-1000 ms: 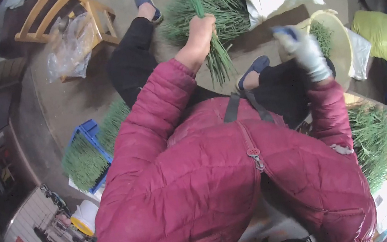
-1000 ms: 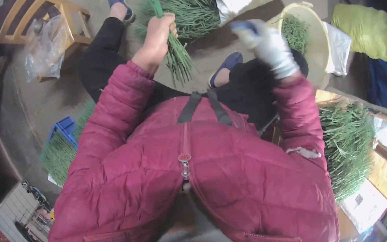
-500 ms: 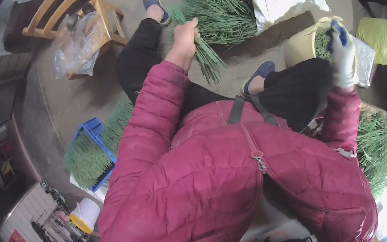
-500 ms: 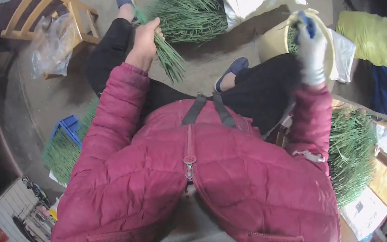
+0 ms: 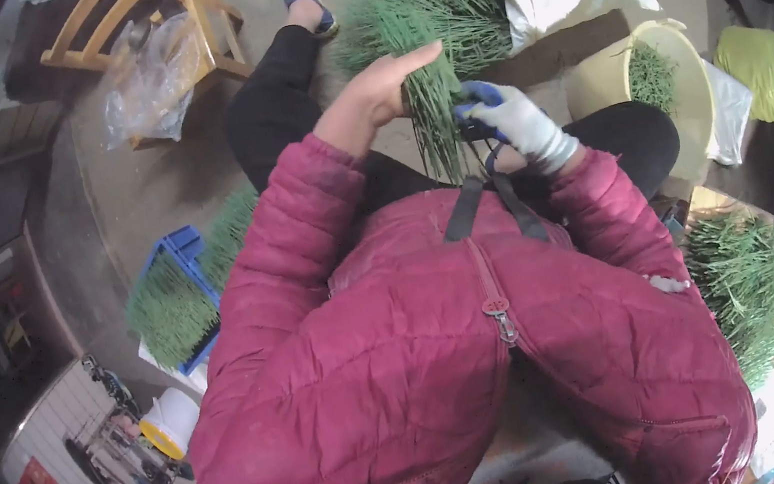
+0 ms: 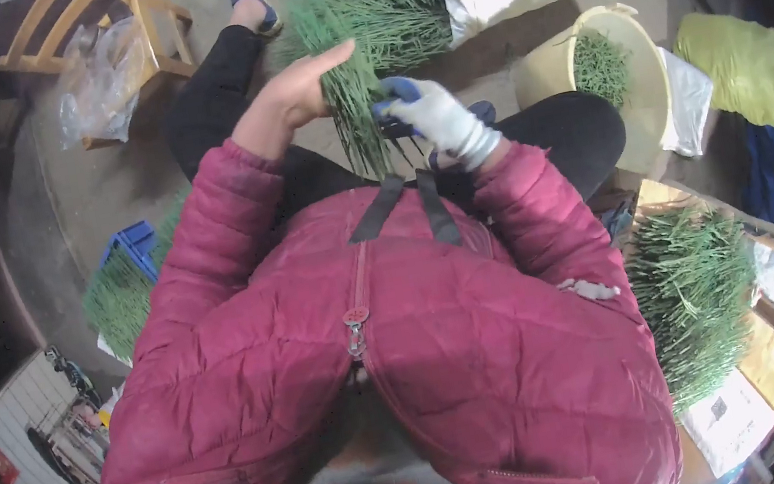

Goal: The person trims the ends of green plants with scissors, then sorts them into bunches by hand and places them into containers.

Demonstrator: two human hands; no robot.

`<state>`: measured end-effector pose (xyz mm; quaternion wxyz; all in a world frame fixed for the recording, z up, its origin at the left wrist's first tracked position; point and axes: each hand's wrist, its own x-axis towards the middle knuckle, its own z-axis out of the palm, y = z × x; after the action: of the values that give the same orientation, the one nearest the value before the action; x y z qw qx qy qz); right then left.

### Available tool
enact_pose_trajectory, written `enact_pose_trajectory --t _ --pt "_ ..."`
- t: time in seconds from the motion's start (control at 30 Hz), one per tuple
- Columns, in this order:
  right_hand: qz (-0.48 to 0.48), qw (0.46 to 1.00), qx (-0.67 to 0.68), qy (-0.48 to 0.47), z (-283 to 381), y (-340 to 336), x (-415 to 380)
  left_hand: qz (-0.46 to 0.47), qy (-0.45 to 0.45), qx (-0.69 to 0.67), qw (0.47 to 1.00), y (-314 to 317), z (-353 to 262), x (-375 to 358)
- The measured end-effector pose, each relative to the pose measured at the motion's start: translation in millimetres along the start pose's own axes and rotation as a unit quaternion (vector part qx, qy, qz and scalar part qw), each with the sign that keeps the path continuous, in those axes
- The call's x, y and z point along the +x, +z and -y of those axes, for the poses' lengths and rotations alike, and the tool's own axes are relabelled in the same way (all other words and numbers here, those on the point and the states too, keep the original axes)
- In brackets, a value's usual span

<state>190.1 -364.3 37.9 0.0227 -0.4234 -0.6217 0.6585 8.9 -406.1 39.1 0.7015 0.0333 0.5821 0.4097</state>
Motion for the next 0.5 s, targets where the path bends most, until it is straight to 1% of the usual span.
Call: enact_pose_trajectory --t 0.03,0.07,0.17,0.23,0.27,0.3,0.33,0.37,0.43,0.47,0.5 --pt "0.034 0.985 0.165 0.045 -12.0 -7.2 1.8 0.052 0.009 0.006 0.999 -4.0 -1.9 -11.6" --pt "0.048 0.966 0.246 0.07 -20.2 -11.6 0.3 0.081 0.011 0.008 0.997 -5.0 0.1 -18.0" --pt "0.078 0.94 0.316 0.105 -24.3 -16.6 -2.2 0.098 0.021 0.065 0.993 -3.2 6.1 -18.4" --pt "0.106 0.962 0.238 0.079 -27.5 -19.1 -6.0 0.088 0.078 -0.014 0.993 -0.4 16.2 -10.5" --pt "0.114 0.967 0.218 0.073 -26.3 -19.3 -8.6 0.085 0.092 -0.034 0.992 0.7 17.6 -9.4" --pt "0.109 0.985 0.136 0.01 -22.5 -19.1 -12.0 -0.007 0.082 0.05 0.995 2.0 15.3 -10.8" --pt "0.103 0.992 0.052 -0.054 -18.5 -19.0 -15.3 -0.098 0.071 0.133 0.984 3.4 12.8 -12.2" --pt "0.1 0.991 0.009 -0.085 -11.2 -16.8 -16.8 -0.144 0.065 0.174 0.972 4.8 10.3 -10.2" --pt "0.103 0.991 0.082 0.017 11.4 -8.5 -15.5 -0.084 0.066 0.069 0.992 8.2 2.9 1.0" --pt "0.102 0.989 0.1 0.043 10.0 -6.8 -8.5 -0.067 0.067 0.043 0.995 7.1 0.2 8.4" --pt "0.018 0.999 0.031 0.003 -3.3 -7.0 6.5 -0.03 0.076 0.042 0.996 1.9 -2.8 17.5"
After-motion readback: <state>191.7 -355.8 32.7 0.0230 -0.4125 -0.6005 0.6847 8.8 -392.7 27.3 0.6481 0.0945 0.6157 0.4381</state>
